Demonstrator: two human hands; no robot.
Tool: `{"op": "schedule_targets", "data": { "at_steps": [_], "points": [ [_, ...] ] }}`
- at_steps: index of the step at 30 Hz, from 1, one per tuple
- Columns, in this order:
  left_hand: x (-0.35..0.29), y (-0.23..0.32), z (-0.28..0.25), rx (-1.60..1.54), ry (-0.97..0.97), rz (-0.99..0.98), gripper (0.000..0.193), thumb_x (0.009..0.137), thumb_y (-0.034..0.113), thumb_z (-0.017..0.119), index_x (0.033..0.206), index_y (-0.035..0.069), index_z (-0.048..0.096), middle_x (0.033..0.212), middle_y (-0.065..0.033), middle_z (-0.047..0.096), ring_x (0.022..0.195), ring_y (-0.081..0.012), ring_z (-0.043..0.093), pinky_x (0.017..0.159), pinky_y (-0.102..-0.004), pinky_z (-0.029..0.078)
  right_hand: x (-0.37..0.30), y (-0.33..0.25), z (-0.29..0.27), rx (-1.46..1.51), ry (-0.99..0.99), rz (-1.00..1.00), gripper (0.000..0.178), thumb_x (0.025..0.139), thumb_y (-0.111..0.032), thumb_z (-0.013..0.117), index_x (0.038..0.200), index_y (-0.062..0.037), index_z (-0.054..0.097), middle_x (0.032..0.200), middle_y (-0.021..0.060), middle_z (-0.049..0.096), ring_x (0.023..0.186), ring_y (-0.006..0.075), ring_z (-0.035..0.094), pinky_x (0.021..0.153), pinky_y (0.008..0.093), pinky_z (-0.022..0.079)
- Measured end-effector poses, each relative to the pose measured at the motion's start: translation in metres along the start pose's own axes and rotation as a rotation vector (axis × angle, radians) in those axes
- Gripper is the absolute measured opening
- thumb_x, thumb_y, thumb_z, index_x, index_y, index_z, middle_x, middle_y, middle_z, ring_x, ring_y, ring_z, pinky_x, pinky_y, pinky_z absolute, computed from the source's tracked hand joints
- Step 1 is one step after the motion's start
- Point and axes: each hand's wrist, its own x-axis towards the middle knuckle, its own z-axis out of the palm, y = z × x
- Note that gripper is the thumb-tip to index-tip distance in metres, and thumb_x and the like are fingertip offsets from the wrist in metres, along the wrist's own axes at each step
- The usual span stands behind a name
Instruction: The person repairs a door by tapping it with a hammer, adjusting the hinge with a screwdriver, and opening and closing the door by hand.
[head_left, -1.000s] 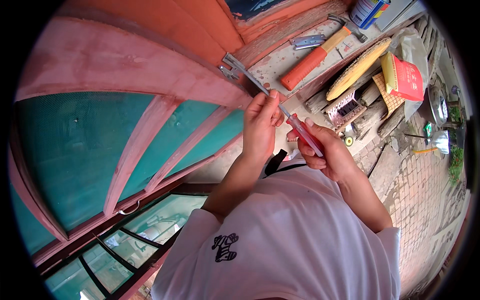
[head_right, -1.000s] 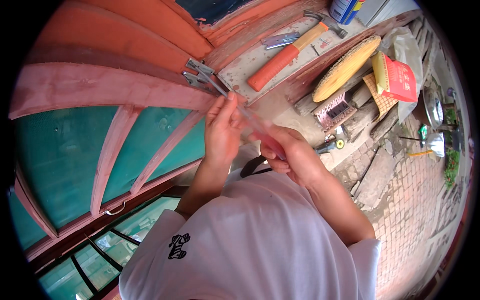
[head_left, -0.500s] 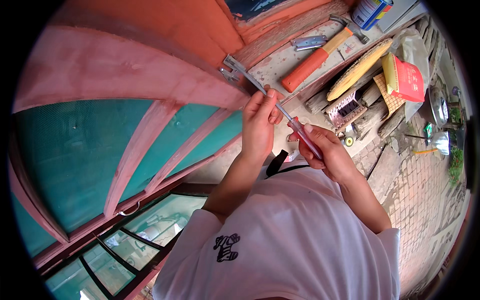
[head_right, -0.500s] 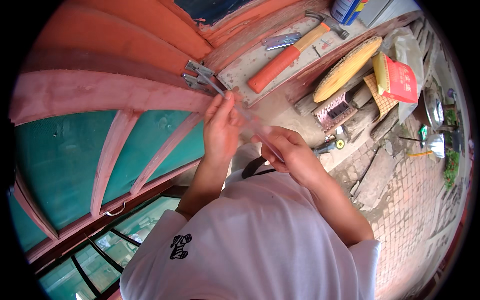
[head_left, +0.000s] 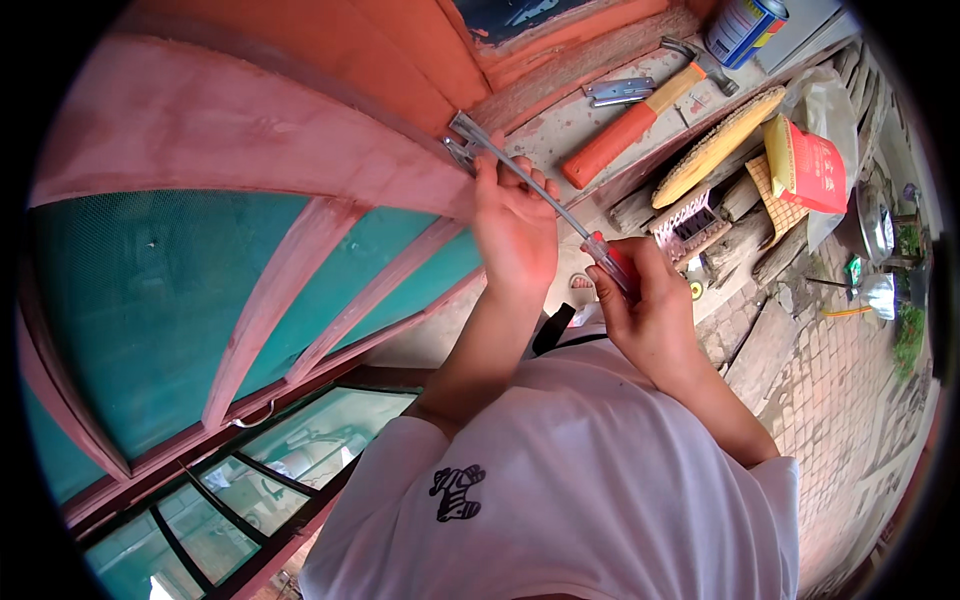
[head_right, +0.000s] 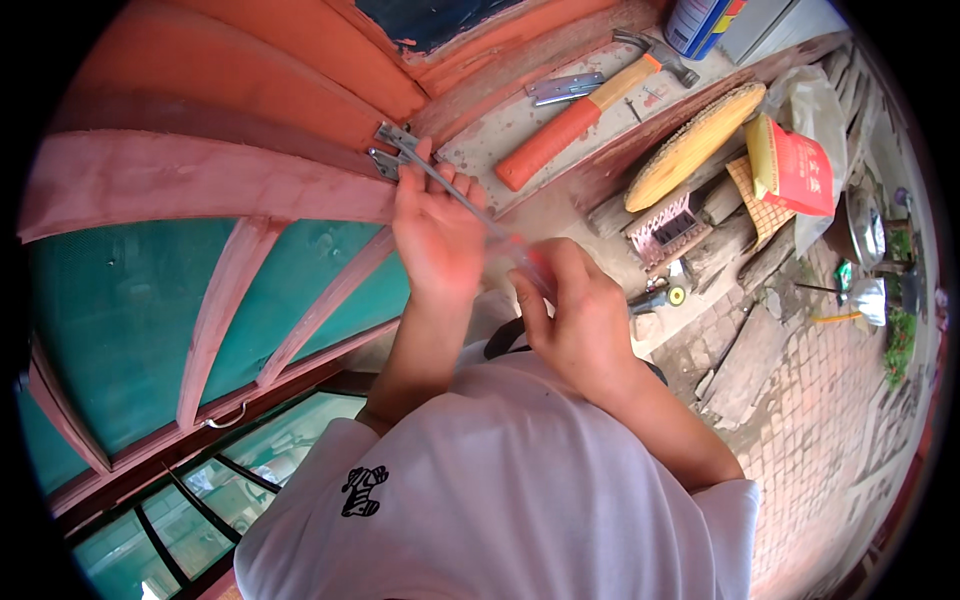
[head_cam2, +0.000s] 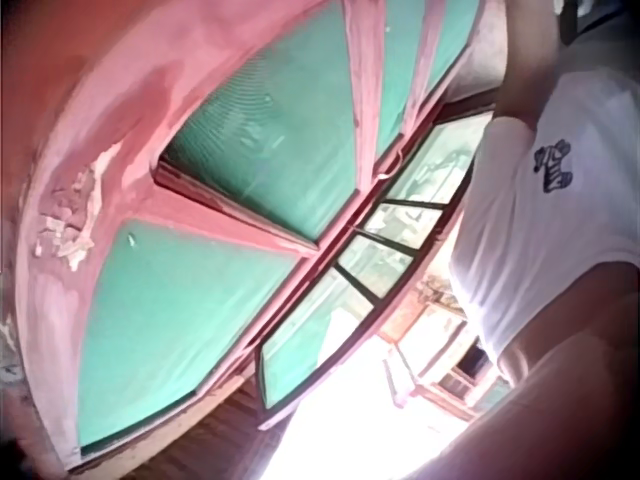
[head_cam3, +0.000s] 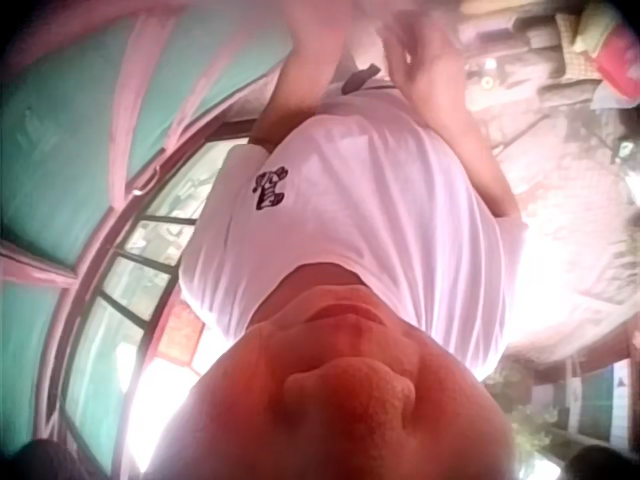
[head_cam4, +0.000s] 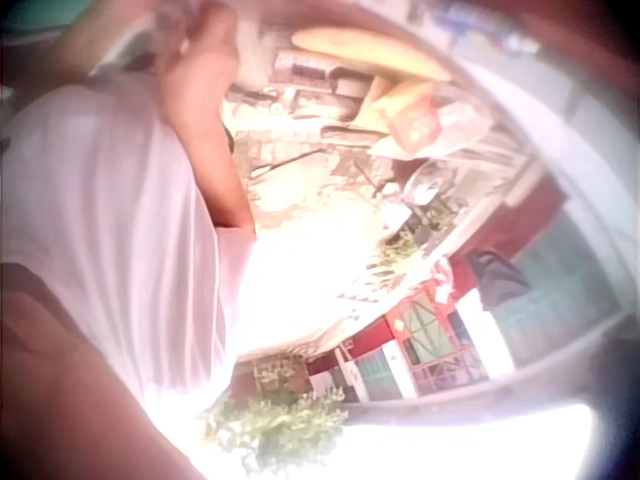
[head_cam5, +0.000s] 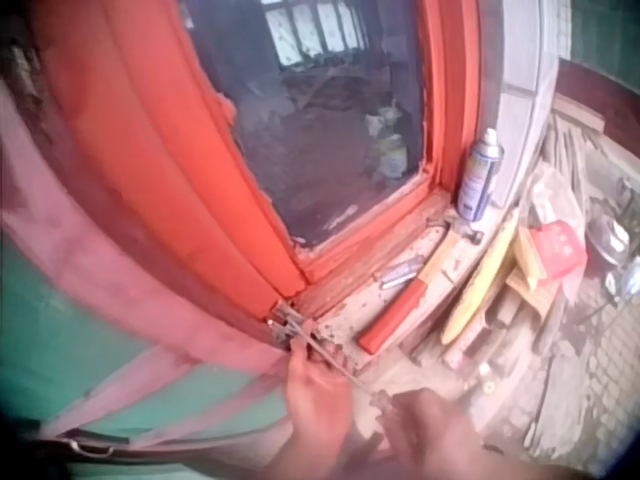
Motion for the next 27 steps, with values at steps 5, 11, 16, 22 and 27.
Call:
{"op": "schedule_targets", "data": {
  "at_steps": [5, 11, 16, 22, 27],
  "points": [
    [0.009, 0.006, 0.000, -0.079, 0.086, -0.028, 0.037, 0.094, 0.033, 0.046, 0.119, 0.006, 0.048, 0.084, 0.0000, 0.045, 0.076, -0.0130, 0.040, 0.073, -0.0287, 0.035, 0.003, -0.001, -0.004, 0.075, -0.083, 0.167, 0.017, 0.081, -0.011, 0.064, 0.090, -0.0011, 0.052, 0.070, 0.0155, 0.058, 0.058, 0.0274, 0.059, 0.053, 0.0345, 0.047],
    [0.016, 0.008, 0.010, -0.138, 0.039, 0.005, 0.030, 0.094, 0.030, 0.047, 0.115, 0.008, 0.051, 0.086, -0.0010, 0.048, 0.079, -0.0136, 0.045, 0.076, -0.0290, 0.040, 0.006, 0.000, -0.010, 0.117, -0.026, 0.172, 0.014, 0.083, -0.012, 0.063, 0.088, -0.0012, 0.054, 0.066, 0.0123, 0.056, 0.052, 0.0231, 0.054, 0.051, 0.0319, 0.044],
    [0.018, 0.007, 0.015, -0.201, 0.077, 0.029, 0.023, 0.095, 0.028, 0.046, 0.110, 0.012, 0.055, 0.085, -0.0014, 0.051, 0.078, -0.0145, 0.048, 0.076, -0.0300, 0.042, 0.008, 0.002, -0.014, 0.000, 0.059, -0.094, 0.016, 0.081, -0.010, 0.065, 0.089, -0.0012, 0.055, 0.078, 0.0121, 0.058, 0.059, 0.0219, 0.057, 0.054, 0.0307, 0.045],
    [0.024, 0.006, 0.017, -0.274, 0.100, 0.025, 0.021, 0.095, 0.026, 0.045, 0.104, 0.011, 0.056, 0.083, -0.0019, 0.052, 0.077, -0.0147, 0.048, 0.075, -0.0309, 0.042, 0.012, 0.007, -0.014, 0.066, 0.042, 0.003, 0.017, 0.080, -0.010, 0.067, 0.089, -0.0009, 0.056, 0.083, 0.0114, 0.059, 0.062, 0.0222, 0.057, 0.055, 0.0302, 0.046],
    [0.026, 0.004, 0.018, -0.282, 0.135, 0.052, 0.018, 0.095, 0.025, 0.045, 0.099, 0.010, 0.056, 0.082, -0.0018, 0.052, 0.076, -0.0152, 0.048, 0.075, -0.0316, 0.042, 0.022, 0.003, -0.022, -0.056, -0.049, 0.040, 0.017, 0.079, -0.012, 0.067, 0.091, -0.0019, 0.059, 0.082, 0.0124, 0.058, 0.063, 0.0240, 0.058, 0.055, 0.0312, 0.046]
  ]
}}
